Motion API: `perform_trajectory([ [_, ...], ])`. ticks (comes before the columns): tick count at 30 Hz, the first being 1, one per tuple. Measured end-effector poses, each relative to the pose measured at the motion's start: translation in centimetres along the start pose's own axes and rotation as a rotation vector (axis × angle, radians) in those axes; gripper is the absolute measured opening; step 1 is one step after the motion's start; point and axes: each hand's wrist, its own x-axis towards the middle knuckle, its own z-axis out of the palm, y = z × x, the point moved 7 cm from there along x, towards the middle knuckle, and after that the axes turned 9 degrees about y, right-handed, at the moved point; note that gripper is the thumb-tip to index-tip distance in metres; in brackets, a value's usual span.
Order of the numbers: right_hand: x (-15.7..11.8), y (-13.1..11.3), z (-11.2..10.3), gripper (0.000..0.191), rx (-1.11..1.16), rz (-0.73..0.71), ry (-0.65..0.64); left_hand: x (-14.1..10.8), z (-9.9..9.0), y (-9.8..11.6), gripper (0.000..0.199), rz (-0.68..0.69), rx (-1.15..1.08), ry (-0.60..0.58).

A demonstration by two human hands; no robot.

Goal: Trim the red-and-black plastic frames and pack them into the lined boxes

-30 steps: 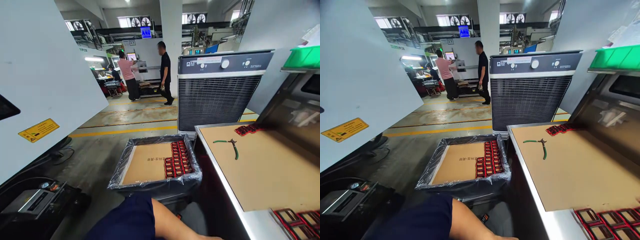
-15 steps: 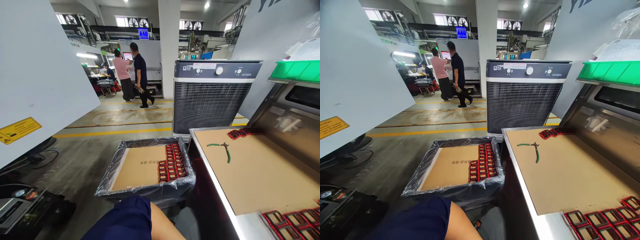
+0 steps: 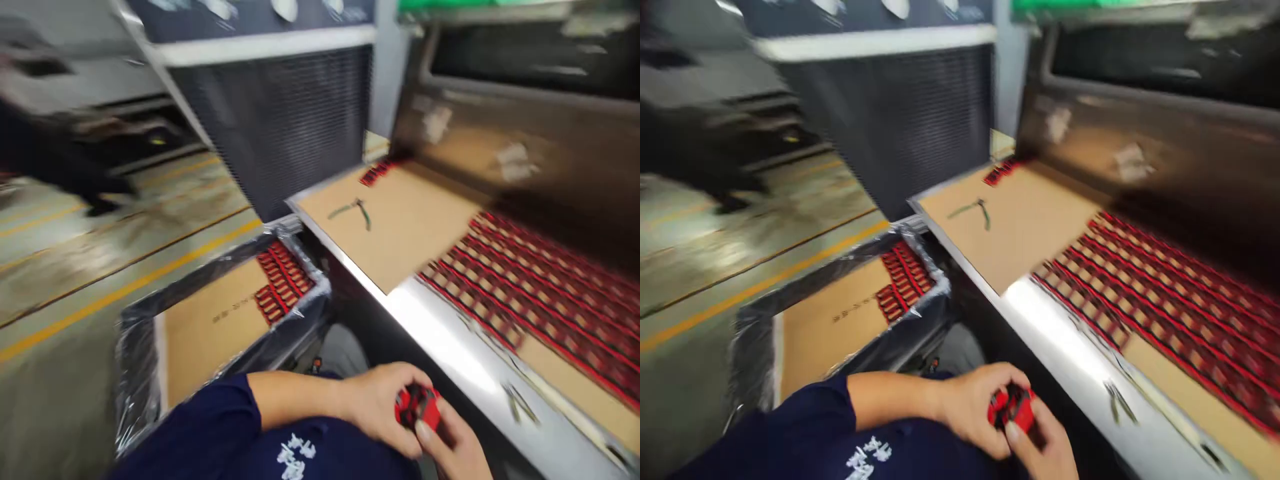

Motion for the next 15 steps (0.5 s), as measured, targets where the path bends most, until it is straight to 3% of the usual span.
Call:
perform_trajectory([
  [2,-1.3,0.3,1.1,0.042,0.130,0.116,-0.028,-0.9,-0.7,0.7,0.076,0.028,-0.022,0.042],
  [8,-1.2,0.1,1.2,0.048,0.337,0.166,0.189,-0.9,-1.2,2.9,0.059,0.214,-0.018,-0.010],
  [15,-2.4,-0.1,1.0,0.046,0.465,0.180,0.208,-1.1,0.0,1.9,0.062,0.045,-0.189,-0.135],
])
